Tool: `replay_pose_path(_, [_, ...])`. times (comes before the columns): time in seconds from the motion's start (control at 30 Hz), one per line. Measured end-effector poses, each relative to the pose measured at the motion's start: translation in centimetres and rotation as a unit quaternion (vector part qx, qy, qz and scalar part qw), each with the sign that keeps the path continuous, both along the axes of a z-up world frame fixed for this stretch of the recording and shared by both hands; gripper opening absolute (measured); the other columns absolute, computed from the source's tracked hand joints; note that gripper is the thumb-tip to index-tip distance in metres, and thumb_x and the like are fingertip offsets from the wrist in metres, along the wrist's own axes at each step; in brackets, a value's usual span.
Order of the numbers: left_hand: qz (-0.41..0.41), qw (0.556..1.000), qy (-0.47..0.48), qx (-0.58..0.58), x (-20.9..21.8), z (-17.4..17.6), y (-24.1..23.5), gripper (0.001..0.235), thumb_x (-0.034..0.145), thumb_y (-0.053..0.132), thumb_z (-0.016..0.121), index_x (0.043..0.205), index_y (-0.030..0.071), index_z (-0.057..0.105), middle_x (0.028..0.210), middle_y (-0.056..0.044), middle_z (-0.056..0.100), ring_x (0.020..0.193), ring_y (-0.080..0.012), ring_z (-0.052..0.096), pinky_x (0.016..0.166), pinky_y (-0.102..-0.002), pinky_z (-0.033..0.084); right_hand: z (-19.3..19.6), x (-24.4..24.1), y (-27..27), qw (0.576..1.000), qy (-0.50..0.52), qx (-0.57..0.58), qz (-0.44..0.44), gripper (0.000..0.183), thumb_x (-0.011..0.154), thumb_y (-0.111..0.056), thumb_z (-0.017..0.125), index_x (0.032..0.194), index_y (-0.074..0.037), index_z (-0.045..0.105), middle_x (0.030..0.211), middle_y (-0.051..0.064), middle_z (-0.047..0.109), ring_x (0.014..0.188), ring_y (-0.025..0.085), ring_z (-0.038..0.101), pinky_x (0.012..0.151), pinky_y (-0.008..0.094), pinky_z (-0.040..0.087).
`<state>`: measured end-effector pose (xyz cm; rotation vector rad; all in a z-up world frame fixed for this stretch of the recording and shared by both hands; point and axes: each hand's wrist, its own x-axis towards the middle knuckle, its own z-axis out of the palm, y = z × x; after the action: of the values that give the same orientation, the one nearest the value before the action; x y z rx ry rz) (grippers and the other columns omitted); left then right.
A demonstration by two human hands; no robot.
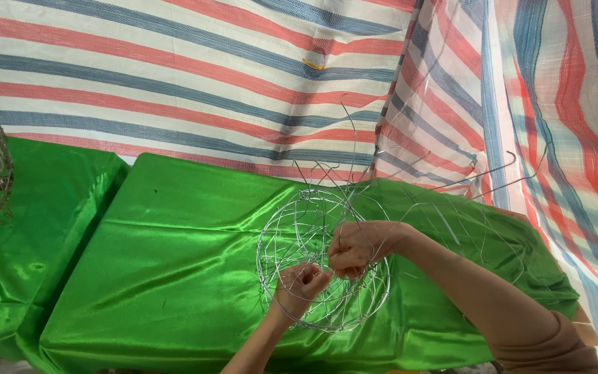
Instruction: The person weaves thin metal wires into a spherical wireframe structure by hand. They interlace the wires through the existing mesh, gradually building up the spherical shape on a green-covered table.
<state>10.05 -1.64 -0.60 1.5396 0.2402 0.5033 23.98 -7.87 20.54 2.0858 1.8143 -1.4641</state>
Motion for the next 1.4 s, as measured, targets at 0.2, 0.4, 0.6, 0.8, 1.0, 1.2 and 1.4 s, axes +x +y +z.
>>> replay_pose_path(0.2, [-0.001,0.999,0.013,-0.030,0.3,0.0,0.5,0.043,0.099,0.030,0.064,0.060,0.018,0.053,0.056,0.001,0.051,0.051,-0.0133,0.045,0.052,-0.031,0.039,-1.3,1.5,-0.4,0.959,-0.016,0.278,0.058,0.012,0.095,-0.017,0.068,0.097,-0.011,0.077,0.089,0.000,0.078,0.071,0.012,0.072,0.065,0.029,0.057])
replay_pose_path(0.4, [0.028,0.998,0.005,-0.059,0.4,0.1,0.5,0.041,0.099,0.027,0.066,0.062,0.013,0.058,0.057,-0.001,0.049,0.053,-0.0160,0.045,0.052,-0.035,0.042,-1.1,2.9,-2.8,0.841,0.270,0.381,-0.274,0.010,0.101,-0.009,0.061,0.111,-0.008,0.059,0.094,0.006,0.062,0.086,0.029,0.079,0.081,0.040,0.068])
replay_pose_path(0.6, [0.013,0.994,0.094,-0.048,2.1,-2.7,-0.2,0.040,0.101,0.027,0.065,0.065,0.017,0.051,0.066,0.000,0.056,0.059,-0.0130,0.051,0.054,-0.030,0.049,2.9,-0.6,-4.3,0.903,0.155,0.387,-0.106,0.018,0.103,-0.004,0.053,0.106,-0.003,0.070,0.100,0.012,0.073,0.091,0.022,0.074,0.083,0.035,0.066])
replay_pose_path(0.8, [0.057,0.997,0.045,-0.032,1.8,-1.7,-0.2,0.039,0.100,0.023,0.065,0.066,0.019,0.047,0.064,0.000,0.051,0.056,-0.0140,0.046,0.048,-0.030,0.040,1.9,0.7,-3.4,0.949,0.108,0.229,-0.189,0.018,0.099,-0.018,0.064,0.110,-0.005,0.066,0.077,0.009,0.075,0.066,0.018,0.076,0.061,0.030,0.063])
replay_pose_path(1.0, [0.148,0.982,0.052,0.101,2.8,-2.7,-0.5,0.043,0.098,0.029,0.067,0.060,0.017,0.051,0.052,0.003,0.049,0.048,-0.0119,0.038,0.049,-0.035,0.030,1.8,-0.1,-2.4,0.992,-0.075,0.098,-0.036,0.024,0.095,-0.037,0.065,0.092,-0.016,0.077,0.087,-0.005,0.071,0.078,0.009,0.061,0.076,0.028,0.052])
replay_pose_path(1.2, [0.164,0.983,0.071,0.038,3.2,-3.2,0.2,0.038,0.101,0.027,0.058,0.065,0.016,0.057,0.056,0.002,0.052,0.050,-0.0116,0.043,0.046,-0.032,0.032,2.6,-0.7,-1.0,0.988,-0.080,0.099,-0.090,0.027,0.096,-0.032,0.067,0.087,-0.009,0.078,0.074,0.001,0.078,0.056,0.008,0.069,0.057,0.021,0.059])
replay_pose_path(1.4, [0.187,0.974,0.015,0.124,2.5,-2.2,-0.3,0.037,0.102,0.025,0.059,0.067,0.017,0.051,0.061,0.001,0.052,0.054,-0.0128,0.046,0.046,-0.032,0.036,1.4,0.6,-0.9,0.981,0.079,0.143,-0.101,0.037,0.089,-0.009,0.067,0.053,-0.009,0.060,0.047,-0.003,0.054,0.044,0.002,0.047,0.046,0.015,0.037])
